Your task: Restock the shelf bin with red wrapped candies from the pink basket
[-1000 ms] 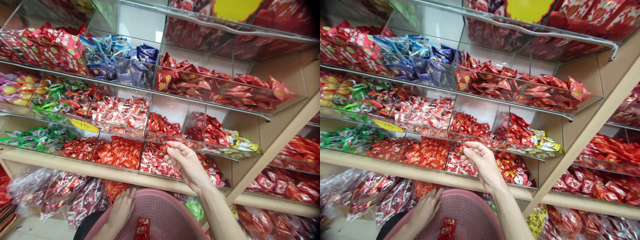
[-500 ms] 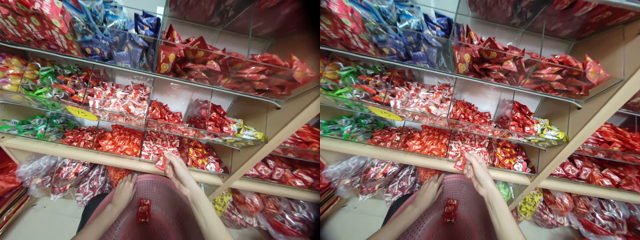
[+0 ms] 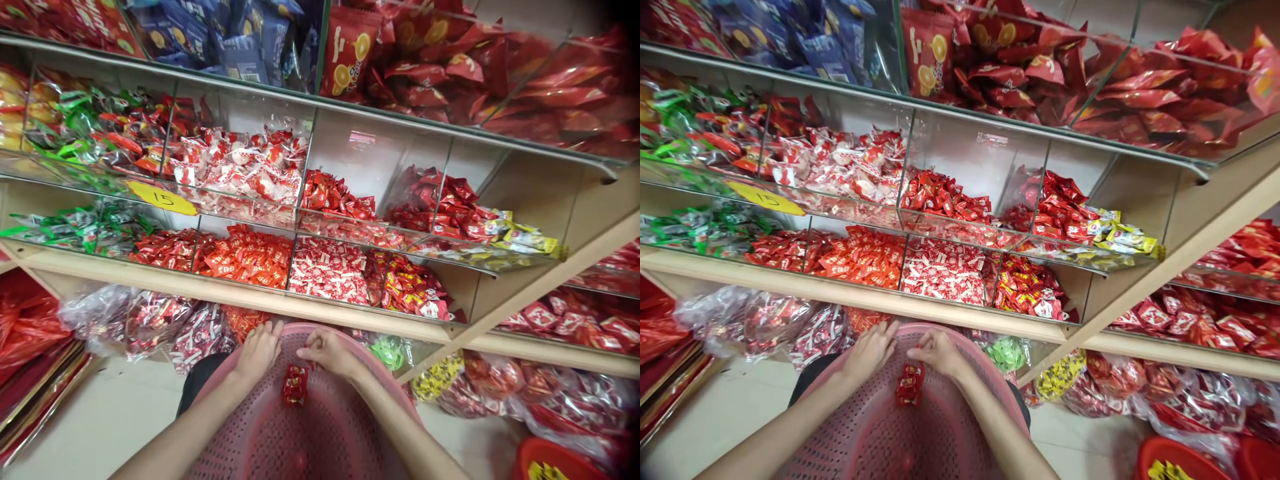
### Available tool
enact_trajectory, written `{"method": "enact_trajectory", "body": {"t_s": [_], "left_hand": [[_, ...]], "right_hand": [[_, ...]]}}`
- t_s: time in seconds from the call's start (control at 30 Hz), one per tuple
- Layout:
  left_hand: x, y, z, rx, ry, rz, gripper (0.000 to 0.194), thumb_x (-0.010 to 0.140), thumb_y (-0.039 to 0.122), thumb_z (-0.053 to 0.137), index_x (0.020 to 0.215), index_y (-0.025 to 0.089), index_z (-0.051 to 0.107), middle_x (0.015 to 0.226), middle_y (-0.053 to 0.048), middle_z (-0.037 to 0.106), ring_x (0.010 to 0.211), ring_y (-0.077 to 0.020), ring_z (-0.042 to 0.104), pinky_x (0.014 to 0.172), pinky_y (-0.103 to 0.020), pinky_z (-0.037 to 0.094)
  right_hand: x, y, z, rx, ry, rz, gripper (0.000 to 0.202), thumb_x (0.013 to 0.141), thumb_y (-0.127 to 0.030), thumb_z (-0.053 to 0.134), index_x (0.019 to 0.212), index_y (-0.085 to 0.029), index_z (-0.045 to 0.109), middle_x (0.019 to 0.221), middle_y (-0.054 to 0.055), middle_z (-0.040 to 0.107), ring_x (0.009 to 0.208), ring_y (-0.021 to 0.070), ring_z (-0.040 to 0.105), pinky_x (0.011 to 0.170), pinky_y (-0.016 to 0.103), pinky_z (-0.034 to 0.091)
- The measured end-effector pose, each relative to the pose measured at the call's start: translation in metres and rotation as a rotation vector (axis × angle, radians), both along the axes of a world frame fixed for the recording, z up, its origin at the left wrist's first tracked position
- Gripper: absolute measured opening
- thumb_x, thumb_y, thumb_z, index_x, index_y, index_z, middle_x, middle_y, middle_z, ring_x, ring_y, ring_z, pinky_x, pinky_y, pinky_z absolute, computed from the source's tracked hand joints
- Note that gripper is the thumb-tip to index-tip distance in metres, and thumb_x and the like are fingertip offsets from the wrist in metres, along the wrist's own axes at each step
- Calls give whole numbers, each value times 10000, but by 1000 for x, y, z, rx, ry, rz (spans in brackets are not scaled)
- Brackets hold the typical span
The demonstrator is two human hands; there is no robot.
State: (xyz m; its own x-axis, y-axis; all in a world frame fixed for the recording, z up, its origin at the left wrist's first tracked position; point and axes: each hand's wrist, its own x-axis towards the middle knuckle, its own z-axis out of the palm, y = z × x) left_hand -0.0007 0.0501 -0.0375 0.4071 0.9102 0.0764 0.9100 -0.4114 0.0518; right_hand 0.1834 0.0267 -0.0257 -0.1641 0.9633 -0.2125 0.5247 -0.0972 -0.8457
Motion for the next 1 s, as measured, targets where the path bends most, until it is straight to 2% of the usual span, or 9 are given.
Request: {"method": "enact_trajectory", "body": {"t_s": [0.07,0.13,0.3,0.4,0.5,0.67,0.83,1.0], "left_hand": [[0,0,0,6,3,3,427,871,191,399,1292,137,451,1131,-155,588,1032,-265,560,875,-378,422],[0,-1,-1,12,7,7,438,866,192,408,1299,138,445,1165,-158,576,1056,-273,548,890,-383,414],[1,-2,-1,17,21,19,435,875,202,386,1300,130,450,1179,-164,578,1046,-276,558,892,-389,415],[0,-3,1,13,27,27,439,875,196,384,1305,135,444,1199,-166,570,1053,-272,559,897,-394,415],[-2,-3,3,4,29,23,440,874,196,393,1306,134,444,1193,-171,571,1052,-271,561,886,-387,423],[-2,-4,3,-5,30,11,443,893,208,363,1321,113,426,1186,-177,566,1044,-275,560,899,-392,411],[0,-5,5,-9,23,1,443,889,200,364,1321,120,424,1168,-167,572,1016,-255,570,891,-376,412],[-2,-5,6,-5,7,1,439,885,200,367,1309,109,436,1155,-177,578,1012,-256,569,893,-384,408]], "right_hand": [[-3,-3,-11,44,-162,35,298,663,-369,702,748,-190,479,590,-54,527,556,109,511,515,214,358],[-10,-7,-16,84,-327,76,265,674,-339,702,793,-190,517,719,-3,604,699,158,574,605,247,385],[-30,-12,-13,128,-645,198,315,738,-254,653,1019,-204,521,1000,96,646,940,258,609,761,330,412],[-29,-9,-8,129,-757,267,359,748,-262,645,1073,-202,506,1049,105,639,979,255,606,784,324,429],[-15,-7,-7,107,-842,313,384,736,-249,657,1088,-187,519,1060,108,639,1009,245,599,801,311,444],[-7,-15,-12,27,-956,358,503,638,-173,739,1100,-130,545,1049,152,649,983,277,619,783,333,486],[-18,-22,-19,44,-1008,349,417,722,-121,645,1124,-136,535,1030,148,661,962,260,636,794,336,502],[-20,-24,-19,63,-1025,330,435,758,-124,596,1182,-122,499,1017,154,665,941,274,644,763,357,522]]}}
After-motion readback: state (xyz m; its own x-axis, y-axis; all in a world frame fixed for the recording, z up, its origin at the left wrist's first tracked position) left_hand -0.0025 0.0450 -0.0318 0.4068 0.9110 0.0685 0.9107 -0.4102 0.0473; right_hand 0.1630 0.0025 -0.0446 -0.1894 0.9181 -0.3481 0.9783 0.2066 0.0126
